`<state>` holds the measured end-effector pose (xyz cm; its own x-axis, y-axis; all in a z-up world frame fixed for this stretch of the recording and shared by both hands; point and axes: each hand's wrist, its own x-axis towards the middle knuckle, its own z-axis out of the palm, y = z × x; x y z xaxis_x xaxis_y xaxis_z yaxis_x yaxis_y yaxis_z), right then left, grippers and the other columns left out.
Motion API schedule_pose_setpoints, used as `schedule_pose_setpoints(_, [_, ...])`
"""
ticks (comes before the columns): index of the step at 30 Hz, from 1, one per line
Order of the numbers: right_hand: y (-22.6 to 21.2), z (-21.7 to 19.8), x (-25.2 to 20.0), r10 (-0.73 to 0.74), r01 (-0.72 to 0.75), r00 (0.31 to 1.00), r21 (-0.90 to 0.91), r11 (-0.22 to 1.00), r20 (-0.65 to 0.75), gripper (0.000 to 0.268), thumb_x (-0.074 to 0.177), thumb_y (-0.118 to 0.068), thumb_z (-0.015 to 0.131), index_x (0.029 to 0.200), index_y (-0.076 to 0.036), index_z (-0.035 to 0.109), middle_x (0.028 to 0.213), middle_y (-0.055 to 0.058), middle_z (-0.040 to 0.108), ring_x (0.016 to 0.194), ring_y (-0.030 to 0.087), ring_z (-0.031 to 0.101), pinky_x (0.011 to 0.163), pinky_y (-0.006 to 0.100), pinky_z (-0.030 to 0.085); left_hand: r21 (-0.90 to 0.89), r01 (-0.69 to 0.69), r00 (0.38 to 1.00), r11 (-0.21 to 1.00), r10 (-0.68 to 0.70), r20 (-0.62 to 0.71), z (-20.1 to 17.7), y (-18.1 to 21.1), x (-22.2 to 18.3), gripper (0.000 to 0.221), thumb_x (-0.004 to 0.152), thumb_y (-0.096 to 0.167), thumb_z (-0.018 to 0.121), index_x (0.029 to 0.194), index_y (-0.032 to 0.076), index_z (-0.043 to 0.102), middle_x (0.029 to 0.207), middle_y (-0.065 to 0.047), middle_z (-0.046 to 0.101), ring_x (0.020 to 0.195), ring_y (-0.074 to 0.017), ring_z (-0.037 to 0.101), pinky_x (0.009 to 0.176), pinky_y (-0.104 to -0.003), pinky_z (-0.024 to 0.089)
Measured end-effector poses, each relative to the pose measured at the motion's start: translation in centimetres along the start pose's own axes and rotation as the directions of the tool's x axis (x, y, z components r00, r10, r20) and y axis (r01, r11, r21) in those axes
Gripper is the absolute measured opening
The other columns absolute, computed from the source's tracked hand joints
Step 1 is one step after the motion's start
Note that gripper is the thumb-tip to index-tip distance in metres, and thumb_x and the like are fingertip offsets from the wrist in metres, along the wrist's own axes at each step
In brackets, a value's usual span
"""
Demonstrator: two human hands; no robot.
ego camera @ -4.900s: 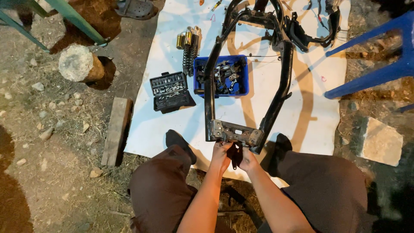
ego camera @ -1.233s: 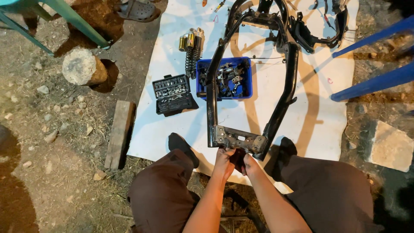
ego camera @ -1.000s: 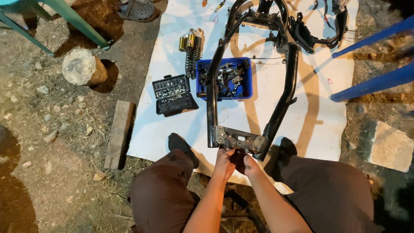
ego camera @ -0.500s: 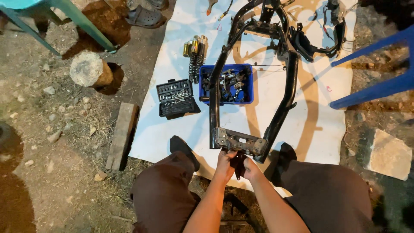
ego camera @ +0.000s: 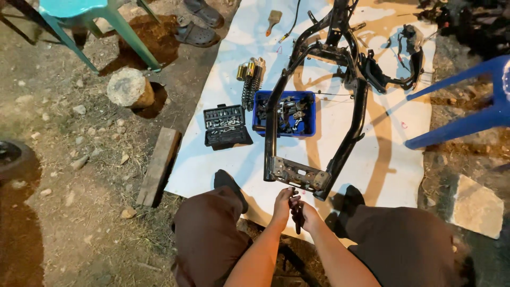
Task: Assembling and bolting parts onto a motorcycle frame.
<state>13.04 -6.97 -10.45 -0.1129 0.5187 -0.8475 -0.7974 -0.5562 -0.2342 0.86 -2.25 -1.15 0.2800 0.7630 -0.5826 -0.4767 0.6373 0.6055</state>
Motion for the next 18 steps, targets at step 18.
schedule_pose_setpoints(18, [-3.8, 13.0, -18.4, -0.027, 0.110, 0.986, -0.527, 0.843, 0.162, 0.020, 0.093, -0.029, 0.064, 0.093, -0.009, 0.063, 0.077, 0.006, 0.062, 0.062, 0.019, 0.060, 0.056, 0.036, 0.049, 0.766, -0.160, 0.907, 0.622, 0.399, -0.135, -2.3, 7.4, -4.0, 0.021, 0.092, 0.021, 0.072, 0.101, 0.003, 0.076, 0.082, -0.009, 0.077, 0.070, -0.0174, 0.073, 0.068, -0.034, 0.058])
